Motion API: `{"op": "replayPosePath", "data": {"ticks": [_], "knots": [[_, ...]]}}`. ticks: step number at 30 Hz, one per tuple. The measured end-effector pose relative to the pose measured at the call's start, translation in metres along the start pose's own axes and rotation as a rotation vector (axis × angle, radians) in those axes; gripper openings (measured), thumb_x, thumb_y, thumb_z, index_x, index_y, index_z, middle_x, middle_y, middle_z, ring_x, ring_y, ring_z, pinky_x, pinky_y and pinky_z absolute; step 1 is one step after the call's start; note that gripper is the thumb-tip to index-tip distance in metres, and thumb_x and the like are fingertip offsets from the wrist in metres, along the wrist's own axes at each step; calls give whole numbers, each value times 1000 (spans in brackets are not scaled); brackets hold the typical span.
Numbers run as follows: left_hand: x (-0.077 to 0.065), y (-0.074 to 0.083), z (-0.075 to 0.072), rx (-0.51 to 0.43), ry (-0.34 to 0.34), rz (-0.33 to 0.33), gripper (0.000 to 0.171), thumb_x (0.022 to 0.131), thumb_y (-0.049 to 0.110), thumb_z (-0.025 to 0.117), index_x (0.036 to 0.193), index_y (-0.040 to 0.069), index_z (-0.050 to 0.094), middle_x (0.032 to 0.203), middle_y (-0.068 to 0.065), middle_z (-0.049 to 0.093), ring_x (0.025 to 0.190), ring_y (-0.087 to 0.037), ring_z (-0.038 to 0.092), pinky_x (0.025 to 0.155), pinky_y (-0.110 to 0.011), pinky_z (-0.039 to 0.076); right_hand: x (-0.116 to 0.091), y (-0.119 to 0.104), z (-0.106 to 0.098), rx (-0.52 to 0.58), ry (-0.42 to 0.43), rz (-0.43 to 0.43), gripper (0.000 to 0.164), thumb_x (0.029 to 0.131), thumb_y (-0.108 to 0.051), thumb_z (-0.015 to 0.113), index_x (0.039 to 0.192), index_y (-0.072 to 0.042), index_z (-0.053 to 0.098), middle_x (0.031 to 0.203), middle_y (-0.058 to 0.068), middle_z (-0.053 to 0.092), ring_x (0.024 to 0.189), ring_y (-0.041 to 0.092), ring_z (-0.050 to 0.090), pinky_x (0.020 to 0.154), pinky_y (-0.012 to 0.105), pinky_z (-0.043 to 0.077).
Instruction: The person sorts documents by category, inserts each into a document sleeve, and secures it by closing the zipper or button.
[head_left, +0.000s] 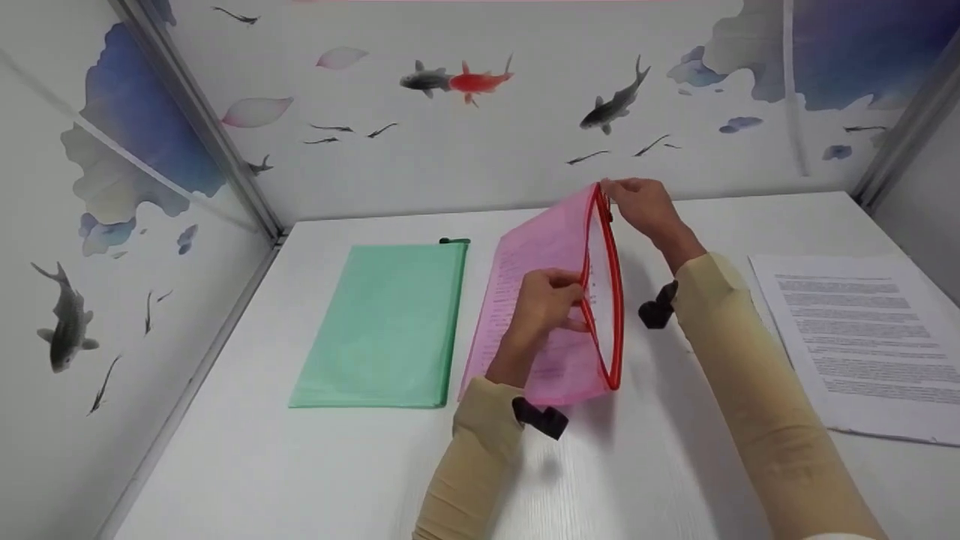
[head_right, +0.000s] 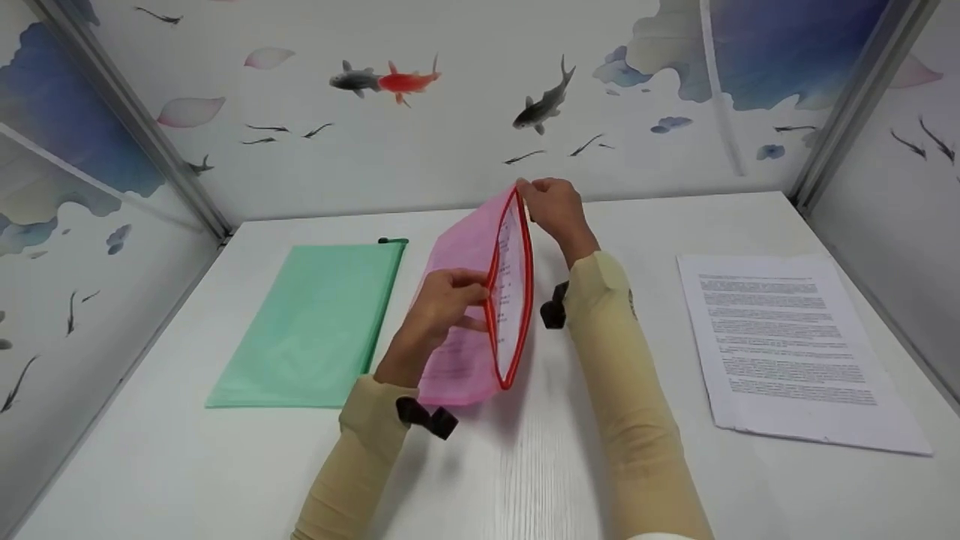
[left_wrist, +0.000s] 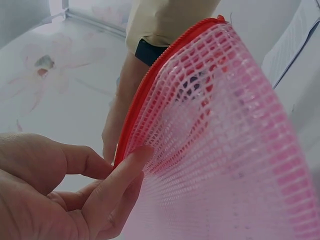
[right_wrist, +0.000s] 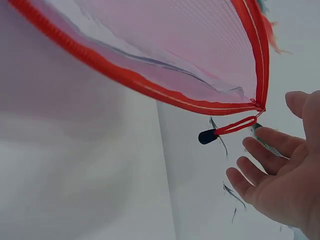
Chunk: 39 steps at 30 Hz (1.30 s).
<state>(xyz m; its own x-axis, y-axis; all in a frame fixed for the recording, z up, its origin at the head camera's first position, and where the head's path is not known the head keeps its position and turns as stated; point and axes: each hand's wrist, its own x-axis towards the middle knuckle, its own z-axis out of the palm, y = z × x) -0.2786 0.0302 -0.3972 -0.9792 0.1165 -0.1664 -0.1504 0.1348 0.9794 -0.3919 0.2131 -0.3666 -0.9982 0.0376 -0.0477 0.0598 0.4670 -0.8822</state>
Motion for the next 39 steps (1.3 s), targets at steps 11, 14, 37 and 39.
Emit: {"op": "replayPosePath", "data": {"ticks": [11,14,37,39], "knots": [[-2,-7,7,38,-32,-3,22,96,10,63,116,4,71,96,-7,69,83,-19,70,61,-35,63,2,8,3,-81,-30,3,65,99,-59,47,127,-3,63,126,16,62,126,33,53,113,53,39],[-1,-10,12,53,-41,-16,20,96,7,63,113,2,72,93,-8,69,80,-18,68,60,-35,63,1,12,3,-102,3,1,55,100,-56,48,97,-4,63,83,6,56,90,24,50,92,44,43],[9,-33,30,213,-132,-47,12,89,-3,66,99,-2,74,78,-7,67,67,-22,72,54,-33,62,0,7,-4,79,32,165,50,98,-42,58,124,1,62,103,7,68,75,10,71,74,27,63],[10,-34,30,238,-135,-50,12,90,-2,66,99,-2,73,77,-7,66,65,-21,70,55,-34,62,0,5,-4,117,16,198,50,98,-41,59,127,0,60,107,7,67,76,10,72,76,28,63]]}}
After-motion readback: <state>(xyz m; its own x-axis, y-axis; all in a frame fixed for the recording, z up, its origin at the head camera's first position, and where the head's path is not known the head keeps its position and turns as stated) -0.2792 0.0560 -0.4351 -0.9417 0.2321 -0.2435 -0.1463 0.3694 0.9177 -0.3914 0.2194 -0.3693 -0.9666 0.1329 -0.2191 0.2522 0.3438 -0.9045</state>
